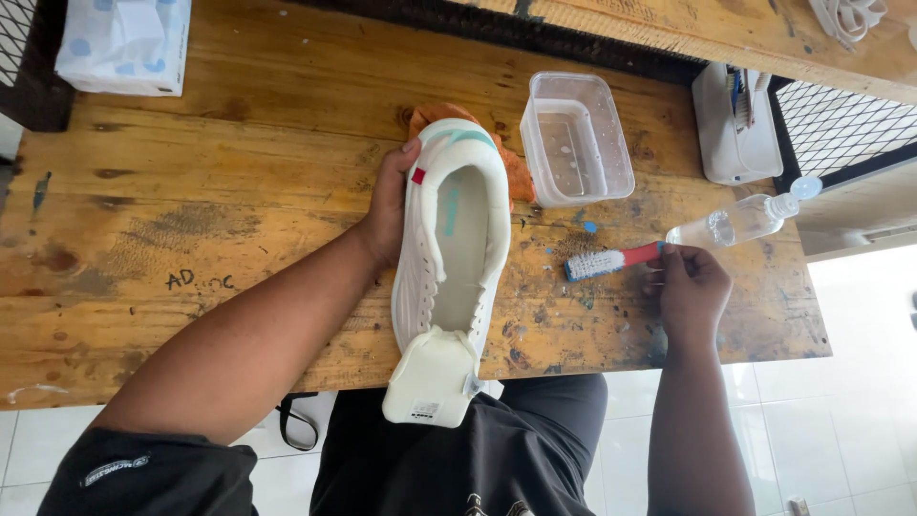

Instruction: Cleaning a white sneaker using a brush, cleaning solution, and a cloth on a wooden workbench.

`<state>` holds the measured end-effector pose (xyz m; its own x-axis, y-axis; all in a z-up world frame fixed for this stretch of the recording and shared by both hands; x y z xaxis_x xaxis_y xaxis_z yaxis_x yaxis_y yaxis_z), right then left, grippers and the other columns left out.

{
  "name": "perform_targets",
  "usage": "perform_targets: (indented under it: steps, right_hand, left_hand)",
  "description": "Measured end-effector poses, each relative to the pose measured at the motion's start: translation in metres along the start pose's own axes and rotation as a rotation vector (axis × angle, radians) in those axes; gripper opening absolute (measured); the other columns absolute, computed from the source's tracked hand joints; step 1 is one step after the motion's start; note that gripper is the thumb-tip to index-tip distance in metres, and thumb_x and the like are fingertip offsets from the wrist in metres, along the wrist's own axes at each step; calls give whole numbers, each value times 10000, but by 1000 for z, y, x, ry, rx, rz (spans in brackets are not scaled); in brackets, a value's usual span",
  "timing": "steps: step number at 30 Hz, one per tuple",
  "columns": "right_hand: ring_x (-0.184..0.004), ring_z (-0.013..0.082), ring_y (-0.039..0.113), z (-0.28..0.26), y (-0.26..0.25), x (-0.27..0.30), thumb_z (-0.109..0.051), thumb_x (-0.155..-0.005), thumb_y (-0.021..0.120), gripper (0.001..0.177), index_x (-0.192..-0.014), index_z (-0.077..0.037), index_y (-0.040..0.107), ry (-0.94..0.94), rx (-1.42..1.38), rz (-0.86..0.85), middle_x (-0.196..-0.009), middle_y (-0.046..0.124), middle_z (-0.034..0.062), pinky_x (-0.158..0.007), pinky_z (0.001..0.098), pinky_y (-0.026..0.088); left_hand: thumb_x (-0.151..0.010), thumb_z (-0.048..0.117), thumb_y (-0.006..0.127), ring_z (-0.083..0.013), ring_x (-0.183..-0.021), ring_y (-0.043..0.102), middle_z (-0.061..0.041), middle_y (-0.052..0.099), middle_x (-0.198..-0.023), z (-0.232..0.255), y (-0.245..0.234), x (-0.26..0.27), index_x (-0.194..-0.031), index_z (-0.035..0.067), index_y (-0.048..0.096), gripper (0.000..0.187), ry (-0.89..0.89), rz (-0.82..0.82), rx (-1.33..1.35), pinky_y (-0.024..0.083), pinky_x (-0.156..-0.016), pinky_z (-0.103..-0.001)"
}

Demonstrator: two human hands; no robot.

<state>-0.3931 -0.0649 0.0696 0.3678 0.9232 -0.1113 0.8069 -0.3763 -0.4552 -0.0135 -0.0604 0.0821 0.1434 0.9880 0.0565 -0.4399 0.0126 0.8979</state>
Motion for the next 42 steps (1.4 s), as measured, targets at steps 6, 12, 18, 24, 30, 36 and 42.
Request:
perform_targets:
  steps: [6,12,18,24,30,36,42]
  right_hand:
    - [-597,237,685,39,-6,-33,-290,-1025,765,218,-971,-79,763,-74,385,-59,-717,692,111,-454,363,564]
    - [-650,248,689,12,2,-18,-288,-1035,739,261,-1013,-30,769,-97,426,-84,-743,701,138,-543,356,547]
    - [-757,329,720,2,1,-7,-321,-1034,762,304,-1038,-18,787,-116,488,-53,-771,715,172,-621,423,565]
    - [-839,265,692,-34,2,15,-422,-1071,618,406,-1107,-46,768,-86,695,-13,-844,745,69,-990,447,477]
    - [-622,273,689,-105,40,69,-22,-937,848,111,-1034,14,807,-946,244,-32,-765,729,113,-580,337,540]
    - [-839,334,764,-198,128,117,-143,-873,848,339,-1135,46,745,-1083,251,-335,-950,724,175,-627,352,648]
    - [-1258,503,590,-202,195,111,-275,-885,755,696,-1456,49,523,-978,841,-449,-1409,553,340,-902,571,591]
  left_hand:
    - [-843,599,583,-273,-950,746,-165,755,-997,12,25,16,-1071,114,742,559,-64,-66,-8,612,-935,-447]
    - [-846,572,626,-318,-971,734,-192,741,-1046,26,33,14,-1089,103,734,539,-39,-167,113,592,-960,-514]
    - [-883,519,603,-320,-993,734,-192,743,-1046,28,20,15,-1067,86,730,487,-138,-170,237,594,-951,-521]
    - [-885,554,532,-393,-1008,662,-318,680,-1132,26,-17,-11,-1169,-54,669,686,-68,-351,97,529,-851,-453]
    - [-894,557,580,-238,-932,722,-131,741,-983,44,38,17,-1027,128,741,477,-44,-256,128,599,-928,-452]
    - [-929,520,564,-185,-869,665,-80,724,-925,41,1,6,-999,156,729,406,59,-140,30,566,-936,-371]
    - [-925,524,570,-188,-887,679,-92,746,-951,39,-20,-6,-992,158,733,407,67,-109,-12,566,-938,-369]
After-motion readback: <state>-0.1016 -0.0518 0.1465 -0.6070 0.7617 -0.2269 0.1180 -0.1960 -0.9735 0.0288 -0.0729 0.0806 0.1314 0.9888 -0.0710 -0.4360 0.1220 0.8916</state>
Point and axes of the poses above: each hand's wrist, its own x-axis away from the middle knuckle, its own y-axis out of the palm, z = x × y, the point moved 9 cm from there along -x, towards the middle knuckle
